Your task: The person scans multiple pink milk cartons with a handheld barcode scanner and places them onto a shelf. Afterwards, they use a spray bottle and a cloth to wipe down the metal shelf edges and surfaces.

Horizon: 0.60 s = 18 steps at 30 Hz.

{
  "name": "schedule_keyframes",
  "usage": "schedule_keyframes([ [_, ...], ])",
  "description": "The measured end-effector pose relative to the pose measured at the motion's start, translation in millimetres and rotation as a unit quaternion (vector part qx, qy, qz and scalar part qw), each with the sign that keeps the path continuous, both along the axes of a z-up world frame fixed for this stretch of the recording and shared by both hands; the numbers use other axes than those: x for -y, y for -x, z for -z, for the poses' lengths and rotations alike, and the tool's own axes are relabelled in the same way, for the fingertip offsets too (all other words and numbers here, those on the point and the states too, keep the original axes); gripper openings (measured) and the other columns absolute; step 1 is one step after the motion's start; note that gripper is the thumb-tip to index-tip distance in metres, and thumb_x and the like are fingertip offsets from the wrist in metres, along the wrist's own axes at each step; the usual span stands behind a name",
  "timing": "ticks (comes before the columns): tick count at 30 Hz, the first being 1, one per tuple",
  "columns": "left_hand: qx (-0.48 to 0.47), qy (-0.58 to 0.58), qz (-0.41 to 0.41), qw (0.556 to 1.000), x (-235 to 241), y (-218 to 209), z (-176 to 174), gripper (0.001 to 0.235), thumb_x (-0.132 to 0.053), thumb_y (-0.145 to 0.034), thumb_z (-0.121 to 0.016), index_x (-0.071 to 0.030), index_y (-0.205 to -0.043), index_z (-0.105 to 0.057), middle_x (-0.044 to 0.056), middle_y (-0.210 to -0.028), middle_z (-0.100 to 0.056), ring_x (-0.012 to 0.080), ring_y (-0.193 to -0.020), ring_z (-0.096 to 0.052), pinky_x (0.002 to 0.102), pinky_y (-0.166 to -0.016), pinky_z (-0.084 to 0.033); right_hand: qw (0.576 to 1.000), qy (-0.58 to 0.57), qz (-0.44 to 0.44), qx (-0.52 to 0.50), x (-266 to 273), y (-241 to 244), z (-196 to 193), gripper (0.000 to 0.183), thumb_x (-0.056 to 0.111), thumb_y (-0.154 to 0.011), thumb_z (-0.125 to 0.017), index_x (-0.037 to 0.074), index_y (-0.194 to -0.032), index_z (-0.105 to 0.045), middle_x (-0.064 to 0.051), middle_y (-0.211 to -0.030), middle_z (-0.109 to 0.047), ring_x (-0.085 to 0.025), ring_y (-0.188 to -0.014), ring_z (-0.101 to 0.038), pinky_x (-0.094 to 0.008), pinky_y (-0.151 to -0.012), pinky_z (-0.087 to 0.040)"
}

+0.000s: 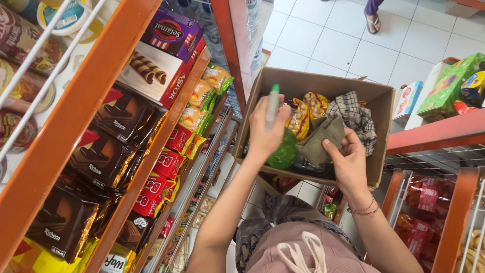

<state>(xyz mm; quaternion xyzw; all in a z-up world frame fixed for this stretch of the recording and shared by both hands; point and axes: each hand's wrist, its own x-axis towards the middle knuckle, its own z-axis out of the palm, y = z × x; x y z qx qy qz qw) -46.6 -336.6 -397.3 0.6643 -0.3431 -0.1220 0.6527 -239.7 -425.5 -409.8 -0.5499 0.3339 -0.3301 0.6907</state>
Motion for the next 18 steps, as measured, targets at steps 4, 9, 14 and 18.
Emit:
schedule_keyframes([
  [4, -0.019, -0.031, -0.003, 0.999, -1.3, -15.8, 27.9, 0.067, -0.037, -0.088, -0.079, -0.001, -0.139, -0.055, 0.015, -0.126, -0.065, 0.0285, -0.109, -0.066, 0.039, -0.095, -0.053, 1.000, 0.020, -0.016, -0.013, -0.7, -2.7, 5.4, 0.018, 0.002, -0.100, -0.063, 0.001, -0.117, -0.064, -0.004, -0.112, -0.071, -0.009, -0.101, -0.066, -0.026, -0.090, -0.055],
  [9, 0.026, 0.014, -0.050, 0.998, -43.7, -10.6, 15.8, 0.115, -0.040, -0.079, -0.086, -0.002, -0.160, -0.014, 0.022, -0.144, -0.039, 0.0343, -0.133, -0.046, 0.045, -0.110, -0.040, 0.998, 0.037, -0.049, 0.030, -8.1, -5.5, 11.9, 0.015, 0.006, -0.108, -0.061, -0.001, -0.121, -0.061, -0.004, -0.114, -0.070, -0.009, -0.105, -0.064, -0.027, -0.095, -0.053],
  [14, 0.192, -0.048, -0.115, 0.974, -95.3, 36.0, -19.0, 0.082, -0.024, -0.081, -0.082, -0.004, -0.151, -0.045, 0.020, -0.149, -0.040, 0.0398, -0.140, -0.042, 0.050, -0.119, -0.035, 0.980, -0.133, -0.108, 0.102, -27.4, -12.0, -11.9, 0.025, 0.010, -0.105, -0.052, 0.001, -0.128, -0.055, -0.007, -0.124, -0.067, -0.016, -0.113, -0.066, -0.036, -0.097, -0.054],
  [18, -0.008, -0.006, 0.026, 1.000, -122.8, 53.6, -40.9, 0.046, -0.026, -0.088, -0.079, -0.008, -0.128, -0.064, 0.012, -0.138, -0.058, 0.0296, -0.131, -0.059, 0.045, -0.115, -0.045, 0.956, -0.187, -0.171, 0.150, -51.0, -18.5, -31.4, 0.027, 0.011, -0.104, -0.050, 0.002, -0.130, -0.054, -0.009, -0.129, -0.064, -0.021, -0.119, -0.064, -0.041, -0.102, -0.052],
])
